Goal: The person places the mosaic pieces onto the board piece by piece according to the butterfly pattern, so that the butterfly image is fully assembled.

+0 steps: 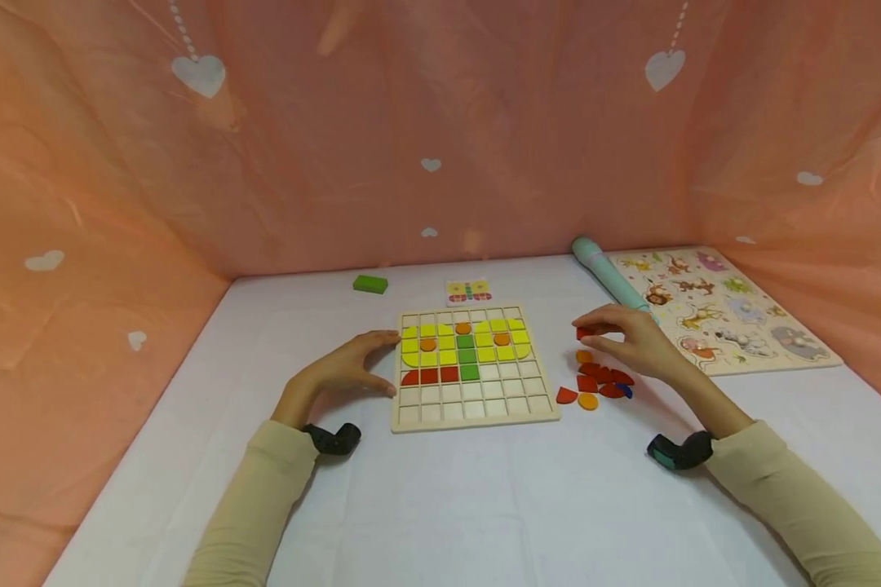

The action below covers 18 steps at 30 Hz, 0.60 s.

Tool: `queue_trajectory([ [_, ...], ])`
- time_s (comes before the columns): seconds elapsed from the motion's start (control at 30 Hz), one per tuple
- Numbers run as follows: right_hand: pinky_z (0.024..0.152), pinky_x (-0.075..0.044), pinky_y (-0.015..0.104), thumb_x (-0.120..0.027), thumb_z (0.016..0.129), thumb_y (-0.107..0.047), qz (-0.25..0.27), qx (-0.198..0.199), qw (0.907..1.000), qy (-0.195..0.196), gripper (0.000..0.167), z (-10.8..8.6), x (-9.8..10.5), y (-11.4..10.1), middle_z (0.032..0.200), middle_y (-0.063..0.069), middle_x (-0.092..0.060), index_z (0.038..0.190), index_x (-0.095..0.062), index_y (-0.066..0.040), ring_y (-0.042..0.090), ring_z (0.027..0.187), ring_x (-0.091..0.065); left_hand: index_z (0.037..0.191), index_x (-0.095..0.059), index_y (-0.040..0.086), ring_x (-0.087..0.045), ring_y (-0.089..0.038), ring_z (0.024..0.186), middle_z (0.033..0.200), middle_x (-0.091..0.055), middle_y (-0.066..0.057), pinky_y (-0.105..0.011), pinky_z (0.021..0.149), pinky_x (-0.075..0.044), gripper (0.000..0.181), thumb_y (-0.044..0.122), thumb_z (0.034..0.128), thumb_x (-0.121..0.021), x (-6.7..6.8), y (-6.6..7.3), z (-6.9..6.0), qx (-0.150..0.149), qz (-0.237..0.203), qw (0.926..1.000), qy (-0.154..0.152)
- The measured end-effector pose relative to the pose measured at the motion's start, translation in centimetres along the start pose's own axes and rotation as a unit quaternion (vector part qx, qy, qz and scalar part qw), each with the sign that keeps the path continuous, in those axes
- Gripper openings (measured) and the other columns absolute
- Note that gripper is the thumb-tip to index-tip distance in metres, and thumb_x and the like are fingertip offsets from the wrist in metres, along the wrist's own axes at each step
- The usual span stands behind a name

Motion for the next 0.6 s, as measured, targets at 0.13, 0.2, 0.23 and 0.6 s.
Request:
queue_trajectory([
  [0.13,0.082,-0.052,0.022,-0.069,0.083,-0.005,0.029,0.022,0.9993,-0.012,0.024,2.0,-2.5,-2.9,0.099,0.005,-0.067,0.107,-0.066,-0.001,0.017,0.089,-0.064,0.143,-0.036,0.008,-0.021,-0.032,0.139,0.15,-0.03,-0.012,-0.05,0.113,-0.019,0.094,0.037,0.0678,-0.082,-0.2,0.0,0.0,0.006,0.002,1.0,-0.002],
  [0.2,0.083,-0.053,0.029,-0.069,0.083,-0.006,0.046,0.027,0.9983,-0.023,0.025,2.8,-3.8,-4.3,0.099,0.005,-0.066,0.107,-0.066,-0.001,0.018,0.09,-0.063,0.144,-0.036,0.009,-0.021,-0.031,0.139,0.15,-0.03,-0.012,-0.049,0.113,-0.019,0.093,0.037,0.0679,-0.082,-0.2,0.0,0.0,0.006,0.003,1.0,-0.001],
  [0.23,0.083,-0.054,0.033,-0.069,0.083,-0.006,0.057,0.03,0.9975,-0.031,0.025,3.2,-4.5,-4.8,0.1,0.005,-0.066,0.107,-0.066,-0.001,0.018,0.09,-0.063,0.144,-0.036,0.009,-0.021,-0.031,0.139,0.15,-0.03,-0.012,-0.049,0.113,-0.019,0.093,0.037,0.0681,-0.082,-0.2,0.0,0.0,0.006,0.005,1.0,-0.002],
  [0.6,0.078,-0.053,0.03,-0.074,0.079,-0.011,0.075,0.018,0.9927,-0.093,0.029,4.8,-9.9,-5.6,0.097,0.004,-0.066,0.105,-0.067,-0.002,0.016,0.087,-0.061,0.143,-0.035,0.007,-0.021,-0.031,0.139,0.15,-0.029,-0.013,-0.048,0.113,-0.018,0.093,0.036,0.0683,-0.082,0.1,0.2,-0.1,-0.006,0.004,1.0,0.0],
])
Point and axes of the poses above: each hand's wrist, its own z-axis towards the middle knuckle, its own x-axis out of the back of the hand, y = z × x, the point moved 6 cm from there along z, towards the middle knuckle
